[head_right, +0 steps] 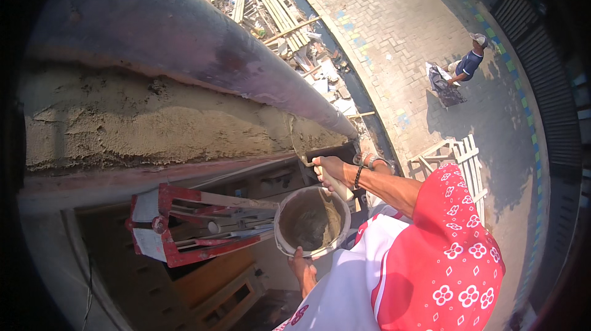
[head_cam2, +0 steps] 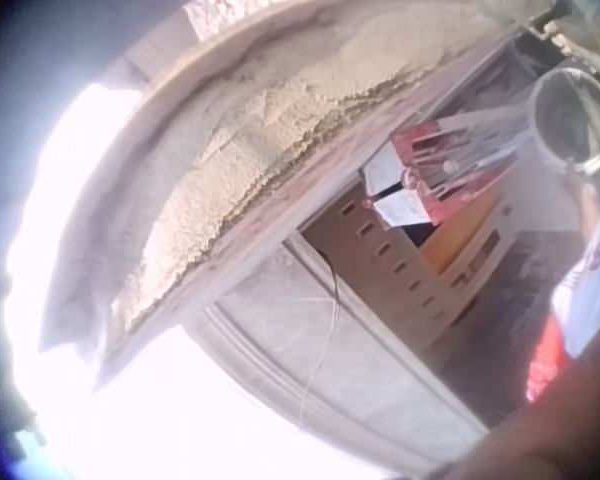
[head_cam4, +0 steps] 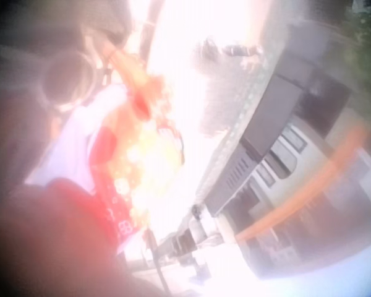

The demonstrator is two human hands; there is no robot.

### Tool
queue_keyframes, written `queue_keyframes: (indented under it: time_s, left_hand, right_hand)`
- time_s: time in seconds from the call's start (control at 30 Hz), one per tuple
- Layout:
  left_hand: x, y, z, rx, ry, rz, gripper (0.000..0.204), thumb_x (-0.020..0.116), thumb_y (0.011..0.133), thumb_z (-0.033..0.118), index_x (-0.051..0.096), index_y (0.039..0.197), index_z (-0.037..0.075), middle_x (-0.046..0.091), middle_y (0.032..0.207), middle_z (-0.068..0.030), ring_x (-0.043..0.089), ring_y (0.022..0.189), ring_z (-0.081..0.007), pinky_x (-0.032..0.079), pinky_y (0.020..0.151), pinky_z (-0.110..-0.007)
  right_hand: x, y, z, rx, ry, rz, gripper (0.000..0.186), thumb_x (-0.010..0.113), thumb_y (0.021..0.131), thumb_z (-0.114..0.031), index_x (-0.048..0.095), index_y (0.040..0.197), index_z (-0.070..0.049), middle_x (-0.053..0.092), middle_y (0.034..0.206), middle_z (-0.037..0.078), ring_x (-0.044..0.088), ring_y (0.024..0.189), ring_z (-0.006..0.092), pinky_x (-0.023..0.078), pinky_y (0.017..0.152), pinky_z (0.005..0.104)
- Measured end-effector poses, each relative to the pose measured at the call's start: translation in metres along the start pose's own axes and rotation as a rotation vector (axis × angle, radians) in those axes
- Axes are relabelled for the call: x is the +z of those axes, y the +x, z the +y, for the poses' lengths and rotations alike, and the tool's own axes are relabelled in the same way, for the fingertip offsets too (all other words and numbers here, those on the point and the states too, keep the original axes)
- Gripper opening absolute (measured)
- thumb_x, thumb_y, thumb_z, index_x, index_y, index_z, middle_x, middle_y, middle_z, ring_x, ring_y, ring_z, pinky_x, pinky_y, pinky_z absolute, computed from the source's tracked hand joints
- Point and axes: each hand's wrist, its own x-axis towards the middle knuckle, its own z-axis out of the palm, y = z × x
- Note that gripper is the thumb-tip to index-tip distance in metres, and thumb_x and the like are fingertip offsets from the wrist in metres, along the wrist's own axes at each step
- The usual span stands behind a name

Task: The person scoops cement from a bucket with a trowel and applies it to a vertical wall surface, smoothing it in repeated strokes. The person holds the bucket in the left hand and uses the trowel in the right hand to spread the material along the wall.

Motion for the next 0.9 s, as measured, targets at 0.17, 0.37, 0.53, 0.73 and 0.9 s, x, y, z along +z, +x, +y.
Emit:
queue_keyframes:
  time_s: [0.17,0.37,0.53,0.73,0.9]
  left_hand:
    - [0.008,0.000,0.010,-0.042,0.185,-0.006,0.038,0.057,0.087,0.004,0.047,0.122,-0.005,0.059,0.106,-0.0185,0.065,0.075,-0.0283,0.057,0.042,-0.035]
    - [0.007,0.002,0.004,0.039,0.032,-0.004,0.036,0.057,0.088,0.005,0.047,0.121,-0.006,0.059,0.104,-0.0180,0.063,0.071,-0.0268,0.057,0.042,-0.037]
    - [0.010,-0.004,0.005,0.012,-0.015,0.045,0.041,0.059,0.087,0.004,0.044,0.124,-0.004,0.058,0.105,-0.0177,0.064,0.073,-0.0277,0.057,0.042,-0.037]
    - [0.003,-0.007,0.000,0.044,-0.055,0.028,0.041,0.058,0.087,0.003,0.045,0.125,-0.001,0.058,0.109,-0.0162,0.064,0.079,-0.0269,0.058,0.042,-0.036]
    - [-0.010,0.001,0.004,-0.082,0.122,-0.048,0.040,0.056,0.087,0.002,0.045,0.126,-0.001,0.058,0.110,-0.0165,0.064,0.077,-0.0260,0.055,0.041,-0.032]
  right_hand:
    - [0.011,-0.044,0.046,-0.005,-0.050,-0.025,0.036,0.045,0.093,-0.041,0.045,0.076,-0.010,0.044,0.057,0.003,0.045,0.042,0.0149,0.041,0.038,0.0312]
    - [-0.024,-0.018,0.024,-0.037,0.227,0.057,0.033,0.046,0.094,-0.041,0.049,0.081,-0.011,0.045,0.057,0.002,0.046,0.044,0.0144,0.041,0.039,0.0308]
    - [-0.026,0.037,-0.038,-0.032,0.305,-0.148,0.029,0.044,0.094,-0.041,0.045,0.081,-0.014,0.044,0.061,-0.001,0.043,0.046,0.0092,0.038,0.040,0.0267]
    - [0.002,0.011,-0.056,-0.039,0.134,-0.167,0.030,0.042,0.094,-0.039,0.043,0.078,-0.014,0.043,0.062,-0.002,0.042,0.046,0.0072,0.038,0.039,0.0253]
    - [0.017,-0.006,-0.059,-0.019,0.089,-0.214,0.030,0.045,0.093,-0.039,0.043,0.077,-0.013,0.044,0.060,-0.002,0.042,0.044,0.0091,0.038,0.038,0.0277]
